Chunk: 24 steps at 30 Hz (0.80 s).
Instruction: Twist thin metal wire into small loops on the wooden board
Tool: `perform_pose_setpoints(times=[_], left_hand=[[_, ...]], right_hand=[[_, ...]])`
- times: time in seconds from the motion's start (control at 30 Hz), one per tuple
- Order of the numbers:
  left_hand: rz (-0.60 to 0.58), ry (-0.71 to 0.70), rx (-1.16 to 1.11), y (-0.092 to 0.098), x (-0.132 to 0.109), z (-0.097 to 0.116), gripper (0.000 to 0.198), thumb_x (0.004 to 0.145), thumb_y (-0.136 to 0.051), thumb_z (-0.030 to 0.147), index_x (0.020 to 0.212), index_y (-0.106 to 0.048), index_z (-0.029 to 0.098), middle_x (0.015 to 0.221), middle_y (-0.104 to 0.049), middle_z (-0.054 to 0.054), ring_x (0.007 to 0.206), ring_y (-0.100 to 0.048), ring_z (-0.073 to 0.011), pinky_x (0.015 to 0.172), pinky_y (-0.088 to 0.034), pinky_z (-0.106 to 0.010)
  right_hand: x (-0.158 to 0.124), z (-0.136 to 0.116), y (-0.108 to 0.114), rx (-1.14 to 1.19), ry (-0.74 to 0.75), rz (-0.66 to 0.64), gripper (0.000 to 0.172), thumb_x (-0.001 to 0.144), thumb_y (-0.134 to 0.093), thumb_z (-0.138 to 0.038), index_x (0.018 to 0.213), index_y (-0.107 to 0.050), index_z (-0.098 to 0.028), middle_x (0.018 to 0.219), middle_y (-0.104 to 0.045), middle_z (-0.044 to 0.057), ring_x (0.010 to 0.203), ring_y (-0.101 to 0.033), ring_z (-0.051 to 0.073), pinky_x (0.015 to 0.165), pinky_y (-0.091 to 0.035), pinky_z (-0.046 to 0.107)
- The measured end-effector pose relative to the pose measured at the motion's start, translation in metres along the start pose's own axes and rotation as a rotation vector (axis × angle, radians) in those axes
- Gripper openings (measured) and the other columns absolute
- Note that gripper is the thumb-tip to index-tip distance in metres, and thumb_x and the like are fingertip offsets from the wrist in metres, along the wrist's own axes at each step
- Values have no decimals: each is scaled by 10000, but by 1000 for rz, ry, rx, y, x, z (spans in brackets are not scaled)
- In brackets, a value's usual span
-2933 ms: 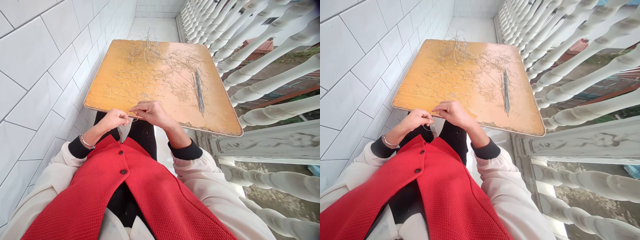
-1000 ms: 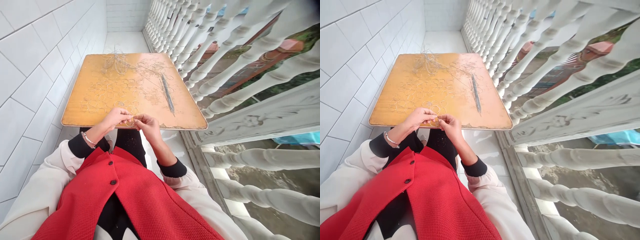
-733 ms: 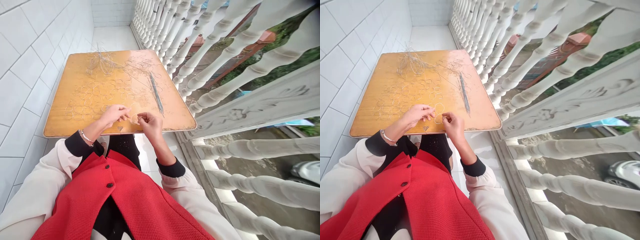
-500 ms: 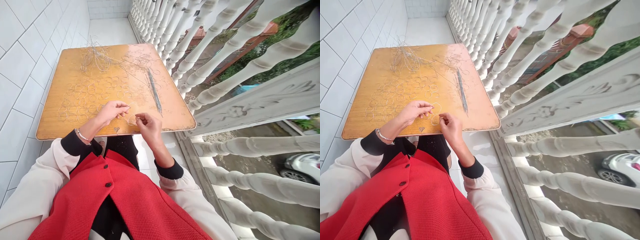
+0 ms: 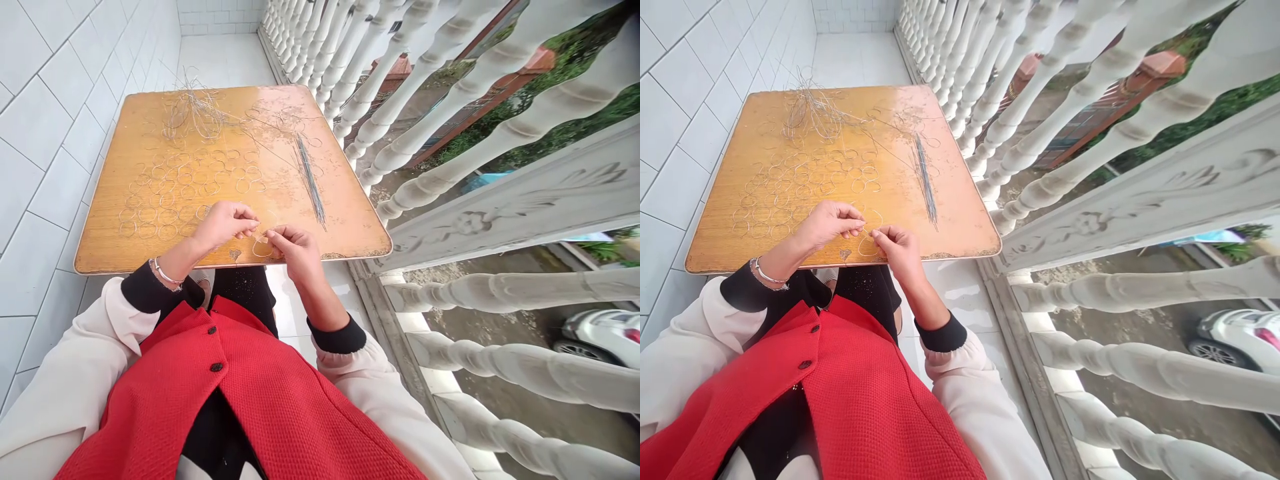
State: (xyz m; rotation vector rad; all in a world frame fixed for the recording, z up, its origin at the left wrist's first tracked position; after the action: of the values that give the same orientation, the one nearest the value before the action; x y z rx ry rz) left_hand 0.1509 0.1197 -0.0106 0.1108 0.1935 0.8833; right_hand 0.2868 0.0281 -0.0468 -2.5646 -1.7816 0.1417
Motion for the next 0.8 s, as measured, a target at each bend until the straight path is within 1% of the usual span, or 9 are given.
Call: perform_pose_setpoints(times=[0.1,0.17,0.2,0.33,0.4,0.53,0.63,0.8], left_hand=[[-4,-95,13,-3,-4,-1,41,719,-700,128,685,-678,123,585,-634,14,545,-557,-67,554,-421,-209],[-8,-134,-34,-5,-7,-4,49,708,-713,169,690,-691,130,600,-647,10,560,-564,-72,566,-428,-216],[-7,-135,-67,-6,-7,-7,65,704,-720,190,691,-693,132,608,-652,7,565,-566,-75,568,-429,-218],[-11,-56,-184,-4,-11,-16,141,698,-751,259,709,-691,132,668,-680,-17,601,-586,-84,566,-417,-218],[-33,-11,-208,-1,-13,-17,170,708,-763,283,734,-696,128,727,-702,-36,641,-606,-92,570,-413,-213],[-29,10,-198,4,-20,-10,190,789,-721,315,784,-707,125,809,-722,-60,696,-630,-101,571,-421,-200],[16,37,-159,4,-24,-4,181,834,-687,295,784,-692,121,768,-707,-54,680,-637,-103,565,-440,-198],[72,53,-117,3,-25,2,119,857,-635,193,767,-663,121,696,-688,-30,637,-635,-92,590,-466,-207]], right_hand=[[-1,3,-5,130,-97,-66,365,598,-813,-485,595,-593,-193,546,-542,-36,451,-377,56,443,-275,222],[-3,3,-9,159,-117,-92,380,593,-819,-497,595,-586,-196,549,-540,-37,449,-381,56,440,-284,220],[-3,2,-10,152,-105,-92,381,604,-814,-504,600,-586,-198,548,-539,-38,448,-381,57,441,-292,221],[-6,-3,-10,37,21,-34,359,659,-786,-499,605,-598,-198,562,-562,-32,463,-405,64,464,-336,228],[-7,-4,-10,-11,46,-31,343,674,-774,-493,617,-619,-192,572,-577,-26,470,-420,68,475,-353,232],[-6,-5,-11,-71,42,-46,352,683,-752,-519,633,-643,-188,554,-569,-25,473,-425,75,476,-361,237],[-6,-6,-12,-81,25,-43,359,660,-767,-521,624,-645,-185,544,-576,-17,472,-433,79,469,-355,236],[-8,-7,-12,-73,-5,-44,360,628,-787,-512,624,-640,-184,566,-598,-6,472,-446,80,472,-370,240]])
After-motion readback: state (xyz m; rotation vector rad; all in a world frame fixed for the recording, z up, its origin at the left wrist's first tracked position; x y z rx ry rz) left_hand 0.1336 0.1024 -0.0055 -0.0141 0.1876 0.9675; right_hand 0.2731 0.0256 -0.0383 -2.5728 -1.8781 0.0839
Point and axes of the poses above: each hand's wrist, its own x-axis towards the middle knuckle, its own y-axis out of the back of the hand, z = x × y, the point moved 3 cm from there along x, towards the middle knuckle
